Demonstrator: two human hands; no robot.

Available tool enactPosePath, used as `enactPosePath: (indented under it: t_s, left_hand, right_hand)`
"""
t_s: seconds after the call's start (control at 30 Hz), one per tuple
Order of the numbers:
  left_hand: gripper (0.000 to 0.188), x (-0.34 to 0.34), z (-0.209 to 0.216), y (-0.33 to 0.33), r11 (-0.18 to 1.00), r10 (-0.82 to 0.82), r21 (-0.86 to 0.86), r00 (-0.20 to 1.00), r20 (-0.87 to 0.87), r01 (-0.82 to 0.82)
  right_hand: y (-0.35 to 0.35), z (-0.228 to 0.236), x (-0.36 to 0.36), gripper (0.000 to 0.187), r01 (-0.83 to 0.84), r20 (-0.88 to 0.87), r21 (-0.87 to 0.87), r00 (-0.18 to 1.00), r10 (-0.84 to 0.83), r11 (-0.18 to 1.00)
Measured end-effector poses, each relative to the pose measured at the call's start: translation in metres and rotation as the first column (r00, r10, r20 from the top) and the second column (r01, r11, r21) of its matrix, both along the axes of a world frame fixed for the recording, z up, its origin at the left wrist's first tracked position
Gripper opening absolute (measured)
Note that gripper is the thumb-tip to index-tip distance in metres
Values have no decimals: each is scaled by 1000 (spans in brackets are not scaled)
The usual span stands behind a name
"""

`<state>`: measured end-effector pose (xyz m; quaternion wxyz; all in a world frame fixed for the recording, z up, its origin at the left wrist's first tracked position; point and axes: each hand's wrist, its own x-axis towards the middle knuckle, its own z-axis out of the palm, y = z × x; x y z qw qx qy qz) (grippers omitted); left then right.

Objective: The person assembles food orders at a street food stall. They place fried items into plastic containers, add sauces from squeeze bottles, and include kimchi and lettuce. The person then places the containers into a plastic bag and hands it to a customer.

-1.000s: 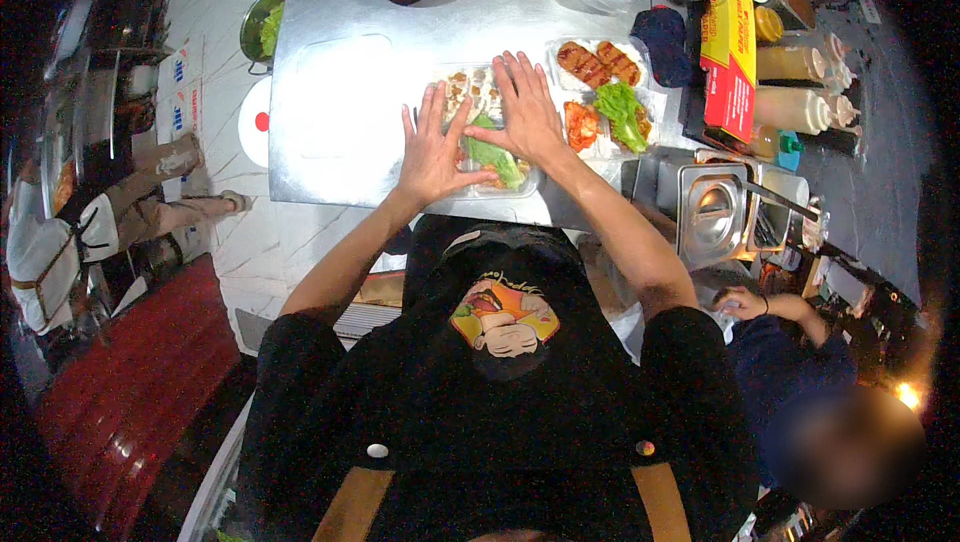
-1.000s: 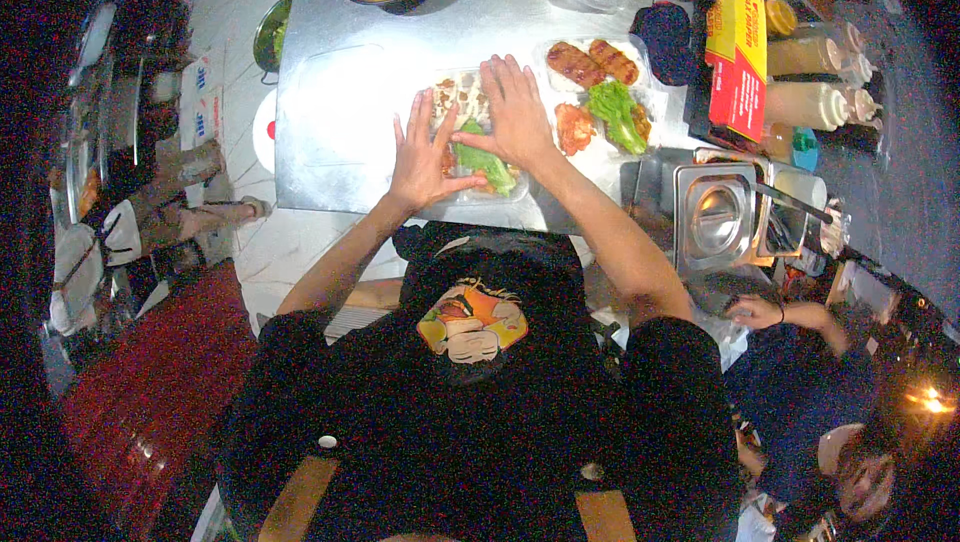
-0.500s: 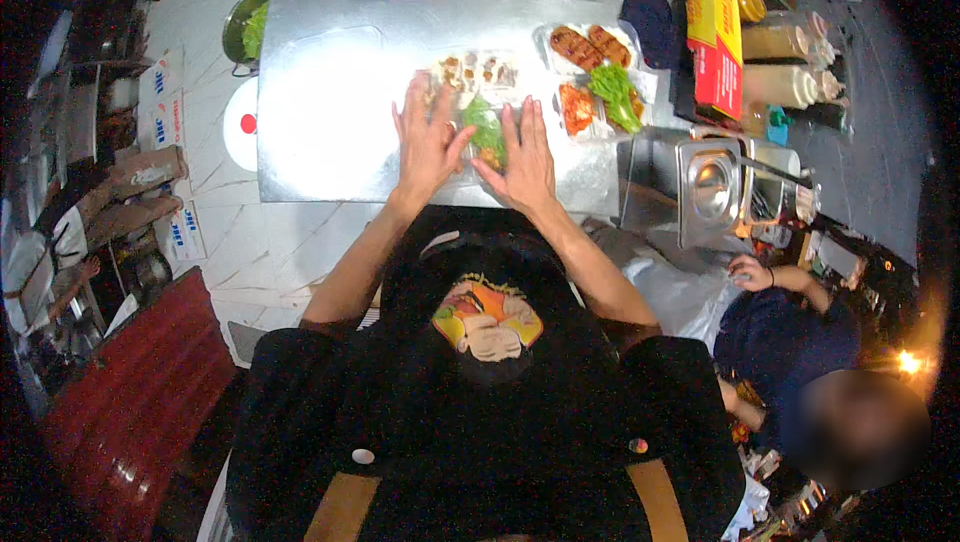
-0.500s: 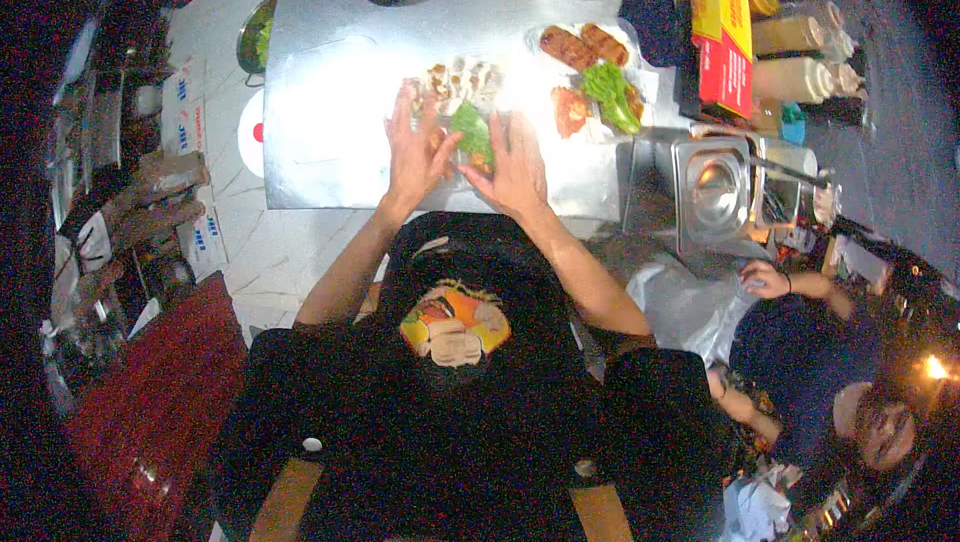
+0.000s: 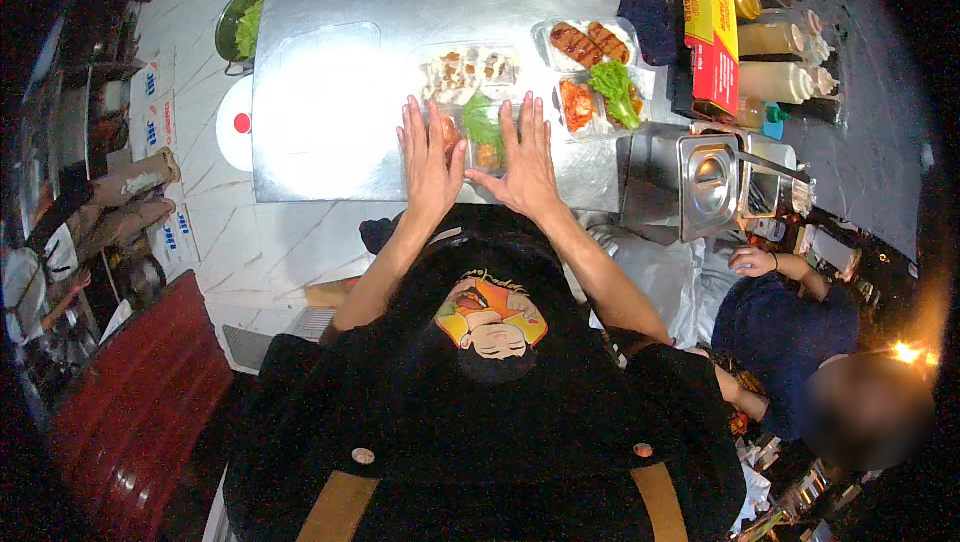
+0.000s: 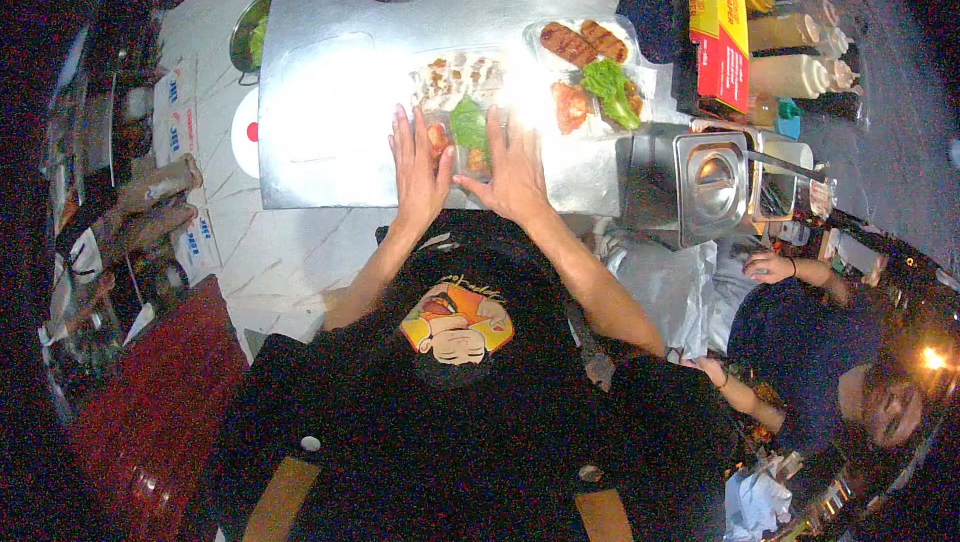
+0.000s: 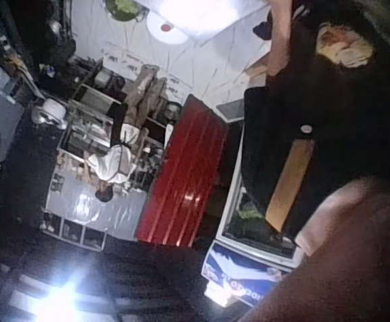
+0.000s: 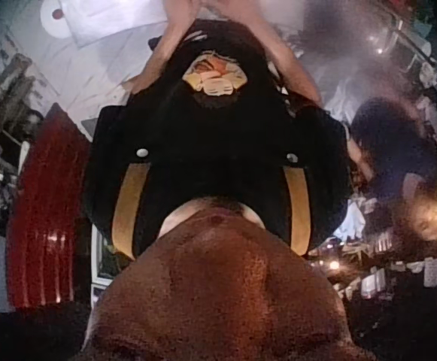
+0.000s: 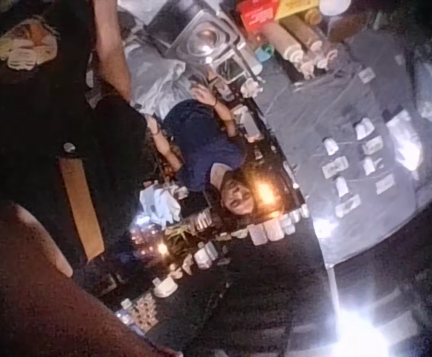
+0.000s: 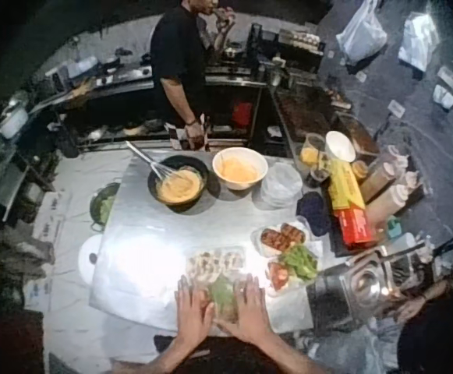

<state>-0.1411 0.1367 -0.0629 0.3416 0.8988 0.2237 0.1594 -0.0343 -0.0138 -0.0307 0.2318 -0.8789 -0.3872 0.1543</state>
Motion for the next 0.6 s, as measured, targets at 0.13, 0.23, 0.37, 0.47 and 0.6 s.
enactPosePath:
  t_s: [0.13, 0.23, 0.37, 0.47, 0.6]
  left_hand:
    - [81, 12, 16, 18, 1000, 13, 22, 999, -32, -12]
    - [82, 50, 15, 43, 984, -17, 175, 1000, 19, 14]
    - [79, 76, 3, 75, 950, -118, 289, 993, -30, 121]
    - [79, 82, 22, 81, 960, -177, 189, 969, -173, 209]
    - [71, 89, 0, 89, 845, -261, 474, 965, -41, 249]
  right_hand:
    - [2, -6, -6, 118, 6, 116, 9, 993, -7, 1000]
    - [5, -1, -3, 117, -5, 124, -58, 992, 12, 998]
    - [7, 9, 2, 109, -27, 168, -68, 985, 38, 997]
    - [14, 25, 24, 98, -43, 94, -167, 994, 59, 985]
    - [42, 8, 81, 92, -166, 353, 215, 932, 82, 962]
